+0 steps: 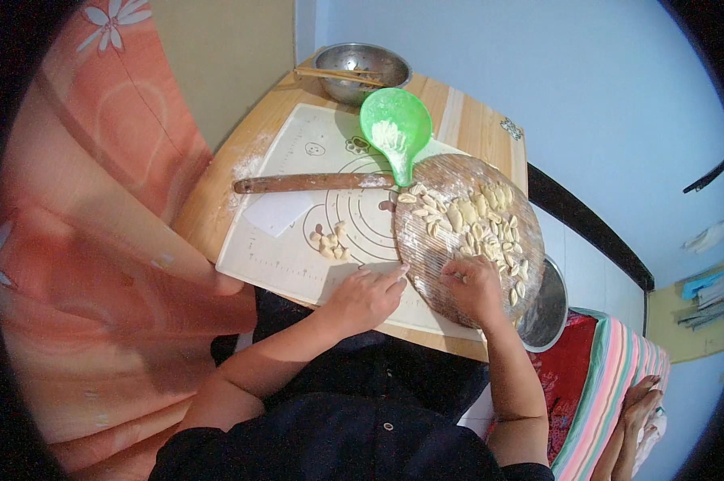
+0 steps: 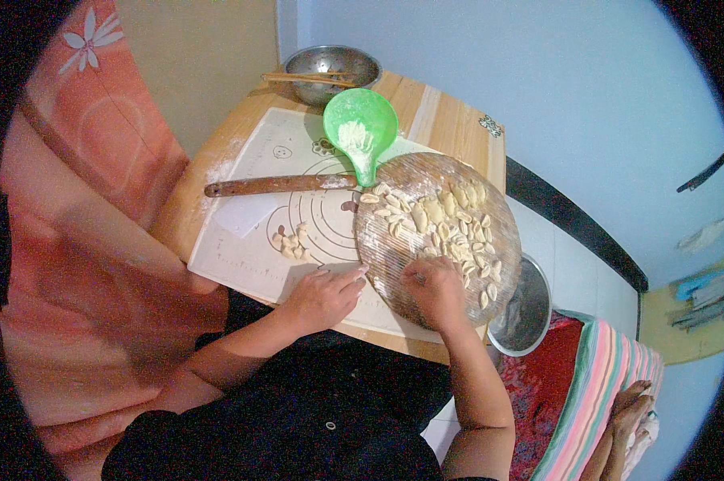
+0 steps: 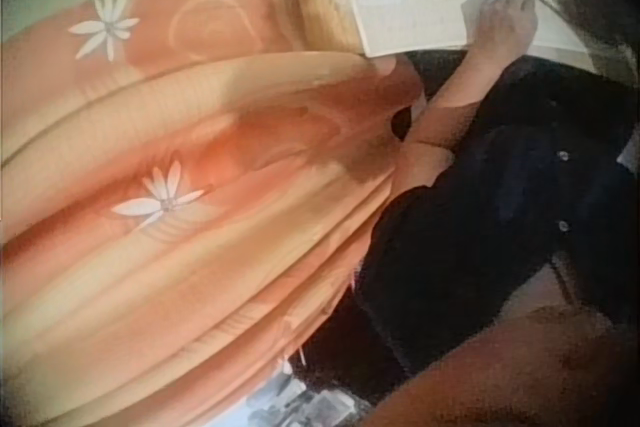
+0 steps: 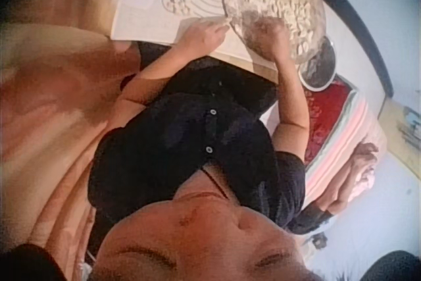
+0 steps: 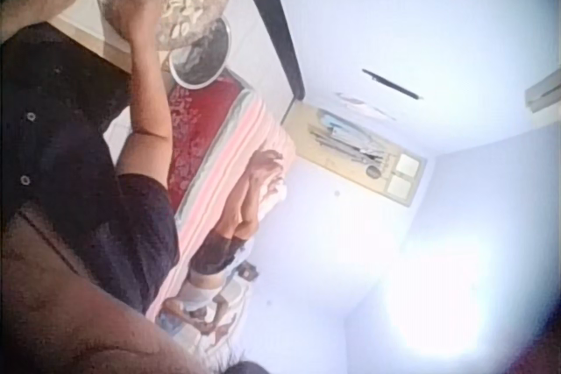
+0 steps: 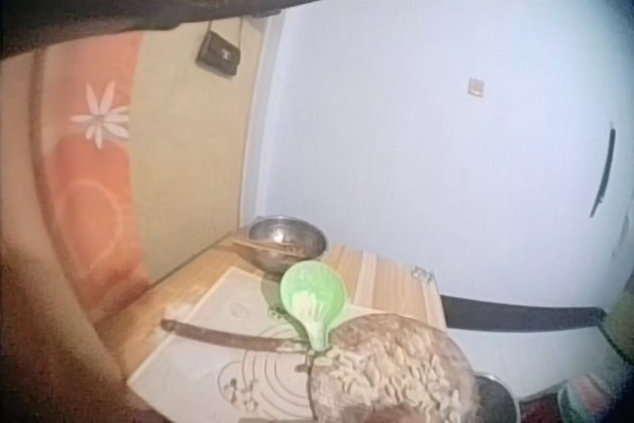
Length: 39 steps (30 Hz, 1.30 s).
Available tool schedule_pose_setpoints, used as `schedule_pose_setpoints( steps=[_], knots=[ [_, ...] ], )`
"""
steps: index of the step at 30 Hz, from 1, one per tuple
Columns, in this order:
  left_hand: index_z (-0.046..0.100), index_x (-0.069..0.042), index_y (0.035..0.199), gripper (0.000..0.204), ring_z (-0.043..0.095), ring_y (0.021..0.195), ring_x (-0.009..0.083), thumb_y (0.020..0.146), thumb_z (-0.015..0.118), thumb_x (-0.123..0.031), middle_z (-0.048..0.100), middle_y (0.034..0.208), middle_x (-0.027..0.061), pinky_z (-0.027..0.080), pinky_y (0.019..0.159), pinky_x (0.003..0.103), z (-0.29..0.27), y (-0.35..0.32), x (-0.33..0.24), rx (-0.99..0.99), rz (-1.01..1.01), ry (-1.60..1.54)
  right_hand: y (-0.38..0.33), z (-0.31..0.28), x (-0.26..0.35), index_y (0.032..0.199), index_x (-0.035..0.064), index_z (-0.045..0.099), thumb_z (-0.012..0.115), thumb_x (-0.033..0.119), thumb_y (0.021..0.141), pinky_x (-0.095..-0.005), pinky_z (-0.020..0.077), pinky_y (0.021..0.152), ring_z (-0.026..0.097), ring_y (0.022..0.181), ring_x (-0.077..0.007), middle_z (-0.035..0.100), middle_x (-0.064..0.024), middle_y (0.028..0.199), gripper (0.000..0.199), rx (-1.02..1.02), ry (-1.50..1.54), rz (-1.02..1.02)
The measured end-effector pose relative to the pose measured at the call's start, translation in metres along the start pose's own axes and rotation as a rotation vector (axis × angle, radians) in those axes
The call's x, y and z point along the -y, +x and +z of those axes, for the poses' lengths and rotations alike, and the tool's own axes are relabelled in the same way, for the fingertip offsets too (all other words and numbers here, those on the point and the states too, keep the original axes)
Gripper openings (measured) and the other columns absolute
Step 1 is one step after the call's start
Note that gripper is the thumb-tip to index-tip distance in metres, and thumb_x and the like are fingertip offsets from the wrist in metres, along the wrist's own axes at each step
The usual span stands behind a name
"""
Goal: The person is making dumplings by hand. They pick up small pieces of dough from a wooden board, flatten them, and place them onto a silicone mat. A rolling pin and a bowl of flour are visible on the table.
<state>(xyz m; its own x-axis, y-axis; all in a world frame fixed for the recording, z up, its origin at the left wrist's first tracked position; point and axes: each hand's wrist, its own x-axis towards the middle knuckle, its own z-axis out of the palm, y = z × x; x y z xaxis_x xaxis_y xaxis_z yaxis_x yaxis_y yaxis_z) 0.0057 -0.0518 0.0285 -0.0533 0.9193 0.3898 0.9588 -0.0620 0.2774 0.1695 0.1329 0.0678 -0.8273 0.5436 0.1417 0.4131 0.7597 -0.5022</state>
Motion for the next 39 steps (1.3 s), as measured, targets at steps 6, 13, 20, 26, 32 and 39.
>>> schedule_pose_setpoints(
  steps=[6,13,20,26,32,39],
  knots=[
    [0.064,-0.002,0.096,0.016,0.069,0.077,0.0230,0.085,0.061,-0.013,0.067,0.117,0.0157,0.055,0.074,0.039,0.002,0.002,0.000,-0.123,0.055,0.017,0.016,-0.005,0.005,0.123,0.0160,0.065,0.087,0.022,0.063,-0.0535,0.0295,0.108,0.037,0.133,-0.0410,0.040,-0.0155,0.148,0.064,0.069,-0.218,0.073],
    [0.065,-0.004,0.111,0.026,0.069,0.099,0.0260,0.088,0.062,-0.017,0.060,0.134,0.0118,0.054,0.086,0.046,0.003,-0.003,0.000,0.079,-0.036,-0.005,0.063,-0.009,-0.008,0.157,0.0265,0.023,0.095,0.035,0.048,-0.0565,0.0158,0.118,0.016,0.147,-0.0449,0.016,-0.0209,0.160,0.130,0.248,-0.363,0.060],
    [0.065,-0.003,0.101,0.019,0.070,0.088,0.0259,0.087,0.061,-0.015,0.065,0.125,0.0152,0.055,0.079,0.043,-0.004,0.000,-0.003,-0.030,-0.007,-0.008,0.073,-0.007,-0.011,0.156,0.0263,0.029,0.095,0.037,0.050,-0.0578,0.0128,0.118,0.015,0.148,-0.0437,0.017,-0.0185,0.160,0.125,0.183,-0.380,0.107],
    [0.064,-0.002,0.099,0.017,0.070,0.088,0.0263,0.088,0.059,-0.014,0.066,0.122,0.0158,0.054,0.081,0.041,-0.002,0.000,-0.001,-0.078,0.013,-0.031,0.066,-0.003,-0.027,0.147,0.0225,0.046,0.090,0.024,0.064,-0.0556,0.0176,0.116,0.025,0.144,-0.0390,0.029,-0.0121,0.155,0.094,-0.235,-0.313,0.027],
    [0.063,-0.001,0.098,0.017,0.070,0.088,0.0264,0.088,0.059,-0.014,0.066,0.120,0.0163,0.054,0.081,0.041,-0.004,0.001,-0.002,-0.080,0.014,-0.036,0.041,-0.015,-0.007,0.152,0.0209,0.035,0.087,0.027,0.067,-0.0547,0.0187,0.116,0.028,0.141,-0.0397,0.034,-0.0160,0.151,0.101,0.026,-0.296,-0.034],
    [0.067,-0.004,0.102,0.020,0.069,0.090,0.0253,0.085,0.064,-0.015,0.064,0.127,0.0121,0.055,0.077,0.041,0.001,-0.001,-0.001,-0.050,0.010,-0.031,0.059,-0.006,-0.006,0.138,0.0165,0.054,0.081,0.018,0.074,-0.0544,0.0252,0.112,0.038,0.134,-0.0393,0.043,-0.0147,0.146,0.069,-0.335,-0.271,-0.053]
  ],
)
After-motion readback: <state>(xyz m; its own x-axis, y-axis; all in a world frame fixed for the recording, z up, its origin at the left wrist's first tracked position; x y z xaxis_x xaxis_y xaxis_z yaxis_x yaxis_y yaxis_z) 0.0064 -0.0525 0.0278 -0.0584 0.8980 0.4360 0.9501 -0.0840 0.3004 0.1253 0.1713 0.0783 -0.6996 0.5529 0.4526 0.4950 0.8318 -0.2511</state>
